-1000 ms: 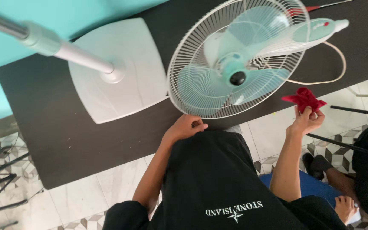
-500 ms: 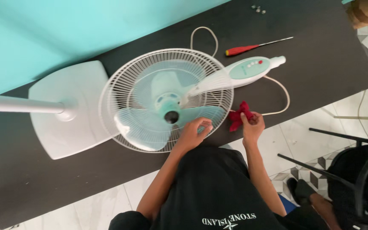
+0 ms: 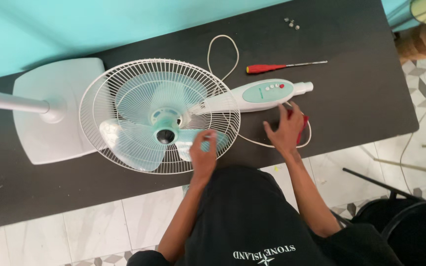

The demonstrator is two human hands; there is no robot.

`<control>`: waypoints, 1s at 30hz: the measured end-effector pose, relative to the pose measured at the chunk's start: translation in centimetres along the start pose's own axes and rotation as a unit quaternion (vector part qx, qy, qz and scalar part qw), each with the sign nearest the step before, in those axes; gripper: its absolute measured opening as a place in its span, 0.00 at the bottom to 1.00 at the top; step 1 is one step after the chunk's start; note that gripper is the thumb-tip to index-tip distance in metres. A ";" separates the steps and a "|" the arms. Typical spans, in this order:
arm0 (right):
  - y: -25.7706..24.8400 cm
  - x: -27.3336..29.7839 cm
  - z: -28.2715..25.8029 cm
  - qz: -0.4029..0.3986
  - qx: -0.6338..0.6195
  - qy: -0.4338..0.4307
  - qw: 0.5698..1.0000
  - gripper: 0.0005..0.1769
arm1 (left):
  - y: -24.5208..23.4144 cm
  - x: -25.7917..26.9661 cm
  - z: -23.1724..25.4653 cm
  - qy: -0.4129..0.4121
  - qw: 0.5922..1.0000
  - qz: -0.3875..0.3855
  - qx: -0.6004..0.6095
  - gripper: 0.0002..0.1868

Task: The person assembles a standing electric fan by attaching the fan blade to the motor, securing it with a cap, connecting the stand pole to the base, and attaching the fan head to the pole. The person then wipes the fan with a red cloth.

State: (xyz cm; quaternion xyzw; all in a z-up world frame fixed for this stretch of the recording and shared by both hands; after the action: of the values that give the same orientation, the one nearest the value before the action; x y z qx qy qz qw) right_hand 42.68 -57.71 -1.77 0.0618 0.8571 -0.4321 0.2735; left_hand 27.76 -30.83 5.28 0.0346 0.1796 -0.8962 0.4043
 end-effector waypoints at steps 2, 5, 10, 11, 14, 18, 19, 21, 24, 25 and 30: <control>1.8 -3.0 -3.5 -0.037 -0.022 -0.105 0.994 0.48 | -4.8 -1.4 2.1 0.129 0.978 0.152 -0.065 0.11; 7.6 -7.0 -6.9 -0.195 -0.015 -0.191 0.962 0.56 | -9.2 -3.0 2.1 0.150 0.937 0.227 -0.217 0.26; 17.3 -8.4 -10.3 -0.484 -0.049 -0.247 0.838 0.44 | -12.4 -4.0 -0.2 0.134 0.915 0.221 -0.308 0.48; 19.4 -7.5 -10.5 -0.540 -0.039 -0.251 0.803 0.40 | -12.7 -3.8 -1.2 0.112 0.928 0.224 -0.275 0.50; 23.1 -7.0 -10.3 -0.528 -0.012 -0.289 0.799 0.48 | -11.2 -3.3 -4.5 0.046 0.956 0.212 -0.196 0.55; 24.5 -5.7 -10.5 -0.458 -0.118 -0.382 0.794 0.45 | -8.2 -1.8 -6.9 0.006 0.958 0.235 -0.164 0.59; 24.1 -5.9 -10.5 -0.417 -0.145 -0.401 0.803 0.45 | -7.8 -1.8 -7.6 -0.014 0.958 0.243 -0.150 0.59; 24.4 -6.3 -10.0 -0.390 -0.132 -0.408 0.815 0.44 | -7.2 -2.1 -9.0 -0.054 0.958 0.256 -0.119 0.59; 24.5 -5.0 -8.4 -0.429 -0.048 -0.372 0.822 0.43 | -7.5 -1.6 -9.0 -0.011 0.954 0.274 -0.124 0.54; 24.5 -5.3 -9.0 -0.424 -0.047 -0.362 0.829 0.46 | -8.0 -2.2 -9.5 -0.011 0.956 0.272 -0.113 0.55; 21.7 -5.6 -11.0 -0.371 -0.037 -0.360 0.855 0.40 | -10.1 -3.4 -8.8 0.030 0.958 0.271 -0.088 0.54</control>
State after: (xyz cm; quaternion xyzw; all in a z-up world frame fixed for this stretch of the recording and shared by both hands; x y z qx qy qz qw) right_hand 50.26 -35.03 -8.87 -0.4306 0.6738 -0.4614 0.3843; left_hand 21.83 -19.19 0.75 0.0733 0.2538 -0.7321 0.6279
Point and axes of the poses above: each hand's wrist, its own x-axis away from the middle knuckle, its own y-axis out of the palm, z = x × y, the point moved 10 cm from there along -x, towards the middle knuckle, and after that the axes turned 11 degrees about z, right-handed, at the moved point
